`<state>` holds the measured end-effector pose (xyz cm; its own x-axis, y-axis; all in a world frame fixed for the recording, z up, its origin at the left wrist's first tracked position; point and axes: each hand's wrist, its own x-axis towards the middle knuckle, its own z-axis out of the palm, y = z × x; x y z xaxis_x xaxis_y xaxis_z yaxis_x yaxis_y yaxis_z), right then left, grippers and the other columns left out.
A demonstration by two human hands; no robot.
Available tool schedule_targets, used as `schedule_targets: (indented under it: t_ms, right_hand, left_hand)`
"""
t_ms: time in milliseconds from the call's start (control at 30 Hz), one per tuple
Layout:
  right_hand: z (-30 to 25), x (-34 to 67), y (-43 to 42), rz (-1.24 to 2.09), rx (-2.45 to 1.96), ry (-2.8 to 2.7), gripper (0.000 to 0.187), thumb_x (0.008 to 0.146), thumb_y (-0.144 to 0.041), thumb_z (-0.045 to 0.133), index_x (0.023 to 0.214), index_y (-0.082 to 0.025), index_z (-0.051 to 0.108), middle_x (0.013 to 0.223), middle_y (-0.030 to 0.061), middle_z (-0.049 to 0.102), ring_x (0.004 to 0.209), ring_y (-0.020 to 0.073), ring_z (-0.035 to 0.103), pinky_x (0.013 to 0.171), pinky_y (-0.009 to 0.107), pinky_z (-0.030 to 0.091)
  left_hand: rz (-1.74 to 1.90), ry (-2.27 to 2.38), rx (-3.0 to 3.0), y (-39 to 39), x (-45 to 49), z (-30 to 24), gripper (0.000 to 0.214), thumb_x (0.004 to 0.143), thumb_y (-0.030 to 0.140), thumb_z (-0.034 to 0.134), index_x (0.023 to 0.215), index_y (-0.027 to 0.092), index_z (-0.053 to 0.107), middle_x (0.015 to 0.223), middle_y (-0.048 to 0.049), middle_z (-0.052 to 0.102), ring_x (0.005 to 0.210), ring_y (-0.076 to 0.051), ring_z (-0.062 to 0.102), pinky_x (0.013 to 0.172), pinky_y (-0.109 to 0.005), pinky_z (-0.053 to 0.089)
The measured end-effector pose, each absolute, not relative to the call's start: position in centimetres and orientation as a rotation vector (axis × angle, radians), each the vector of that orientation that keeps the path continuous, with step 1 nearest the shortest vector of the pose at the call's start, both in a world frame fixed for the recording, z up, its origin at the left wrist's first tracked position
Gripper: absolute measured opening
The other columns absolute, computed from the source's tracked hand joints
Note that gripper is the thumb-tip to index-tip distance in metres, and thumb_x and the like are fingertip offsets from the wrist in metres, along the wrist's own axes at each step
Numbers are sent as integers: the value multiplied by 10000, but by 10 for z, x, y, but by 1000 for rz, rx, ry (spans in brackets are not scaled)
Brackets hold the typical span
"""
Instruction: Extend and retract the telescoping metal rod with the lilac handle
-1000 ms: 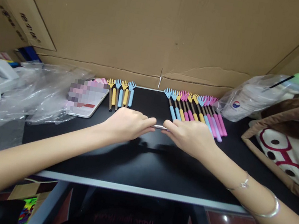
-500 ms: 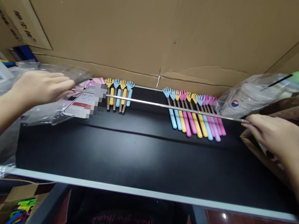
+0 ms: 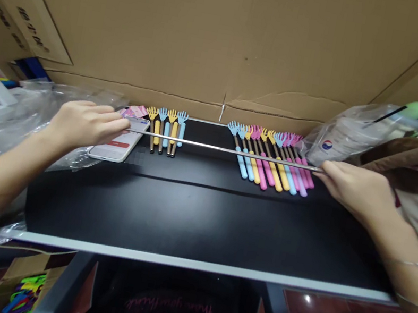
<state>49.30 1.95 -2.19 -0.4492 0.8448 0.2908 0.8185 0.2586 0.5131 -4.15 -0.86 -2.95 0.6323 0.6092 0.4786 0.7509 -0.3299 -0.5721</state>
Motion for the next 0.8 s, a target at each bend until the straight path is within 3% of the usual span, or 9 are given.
schedule_targets:
  t_ms: [167, 267, 567, 800]
  right_hand:
    - [-27, 409, 7, 960, 1353, 2821, 318, 894, -393, 360, 714, -187, 522, 628, 29, 607, 552, 117, 484, 496, 239, 165]
    - [-24, 371, -2, 985, 1236, 2904, 289, 909, -335, 343, 759, -182, 537, 605, 23, 604, 505, 114, 476, 482, 246, 147]
    - [-26, 331, -18, 937, 1211, 2935, 332, 931, -366, 312, 826, -182, 567, 626, 22, 612, 494, 117, 486, 484, 269, 105]
    - [-26, 323, -23, 946, 1216, 2980, 388, 949, -359, 256, 843, -187, 587, 669, 26, 617, 545, 113, 501, 489, 276, 99]
  left_hand:
    - [-356, -916, -2045, -19, 44, -23, 366, 921, 353, 370, 647, 189, 550, 591, -5, 590, 584, -122, 538, 491, -262, 261]
    - [-416, -879, -2091, -25, 81, -26, 321, 922, 296, 387, 662, 185, 539, 555, 2, 566, 550, -133, 534, 480, -269, 254]
    - [-406, -953, -2264, -31, 119, -30, 262, 905, 319, 429, 724, 187, 565, 562, -5, 567, 501, -149, 536, 437, -283, 212]
    - [-475, -869, -2280, -24, 127, -27, 307, 910, 316, 410, 668, 184, 545, 524, -10, 547, 483, -146, 531, 428, -272, 192]
